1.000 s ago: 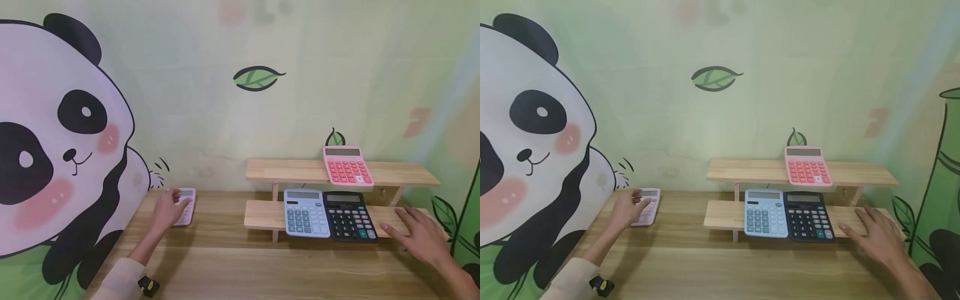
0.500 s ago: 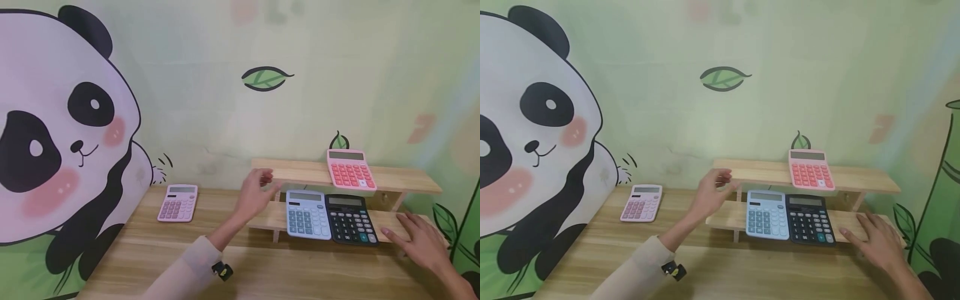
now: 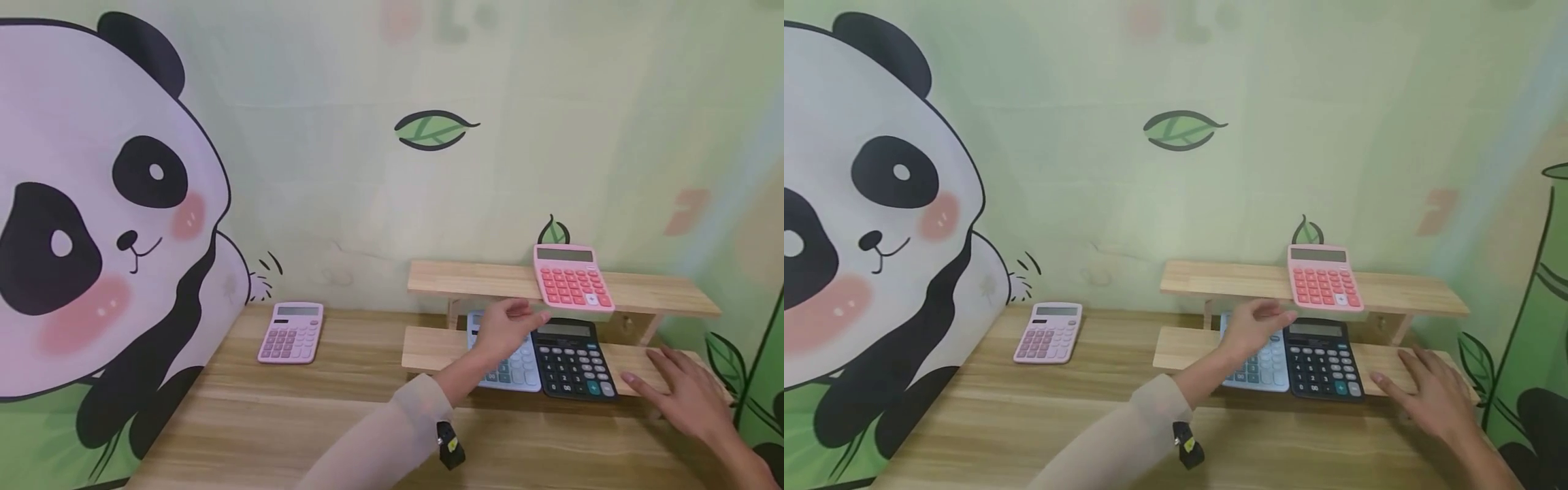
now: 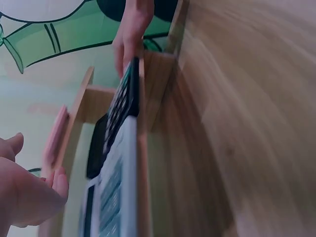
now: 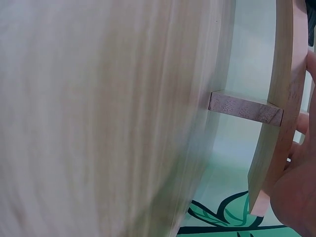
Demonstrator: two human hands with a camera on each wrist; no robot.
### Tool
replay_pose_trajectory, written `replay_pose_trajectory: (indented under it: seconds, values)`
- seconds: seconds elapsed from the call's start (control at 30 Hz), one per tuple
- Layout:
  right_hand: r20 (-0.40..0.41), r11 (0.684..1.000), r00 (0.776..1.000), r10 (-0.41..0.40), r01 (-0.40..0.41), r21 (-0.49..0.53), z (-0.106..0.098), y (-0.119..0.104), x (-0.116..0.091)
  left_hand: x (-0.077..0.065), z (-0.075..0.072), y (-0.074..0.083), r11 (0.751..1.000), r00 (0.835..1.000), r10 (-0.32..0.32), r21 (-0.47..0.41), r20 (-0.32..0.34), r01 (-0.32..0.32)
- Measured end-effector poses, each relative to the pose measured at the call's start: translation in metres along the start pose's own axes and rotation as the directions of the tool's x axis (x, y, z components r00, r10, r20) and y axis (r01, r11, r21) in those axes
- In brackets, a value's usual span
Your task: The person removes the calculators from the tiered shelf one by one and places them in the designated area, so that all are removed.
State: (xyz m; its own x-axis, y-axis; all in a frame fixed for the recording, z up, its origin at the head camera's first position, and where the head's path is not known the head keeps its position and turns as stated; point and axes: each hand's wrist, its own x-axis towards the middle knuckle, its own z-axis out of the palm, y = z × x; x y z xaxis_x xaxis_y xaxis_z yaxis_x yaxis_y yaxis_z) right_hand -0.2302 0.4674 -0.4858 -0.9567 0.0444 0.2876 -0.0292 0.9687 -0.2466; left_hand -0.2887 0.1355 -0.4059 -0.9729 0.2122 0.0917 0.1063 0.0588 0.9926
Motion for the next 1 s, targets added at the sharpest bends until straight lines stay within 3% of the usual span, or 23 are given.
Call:
replay_pose_trajectory:
  seconds: [0.17,0.33,0.47,0.73,1.0]
  values:
    - [0.007,1.0,1.0,0.01,-0.01,-0.005,0.0,0.002,-0.001,0.005,0.022,-0.001,0.993,0.994,-0.099,-0.063,-0.034,0.097]
    - [-0.002,1.0,1.0,0.007,-0.007,-0.003,0.001,0.002,-0.002,0.012,0.034,0.0,0.977,0.992,-0.12,-0.182,-0.031,0.113]
    - [0.001,1.0,1.0,0.004,-0.004,0.001,0.001,0.002,-0.001,0.017,0.041,-0.001,0.953,0.987,-0.143,-0.28,-0.073,0.117]
    - [0.005,1.0,1.0,0.002,-0.002,-0.003,0.002,0.0,-0.001,0.023,0.047,0.0,0.924,0.977,-0.164,-0.369,-0.138,0.103]
    - [0.006,1.0,1.0,0.007,-0.007,0.006,0.001,-0.001,-0.002,0.02,0.047,0.006,0.895,0.971,-0.209,-0.422,-0.115,0.142]
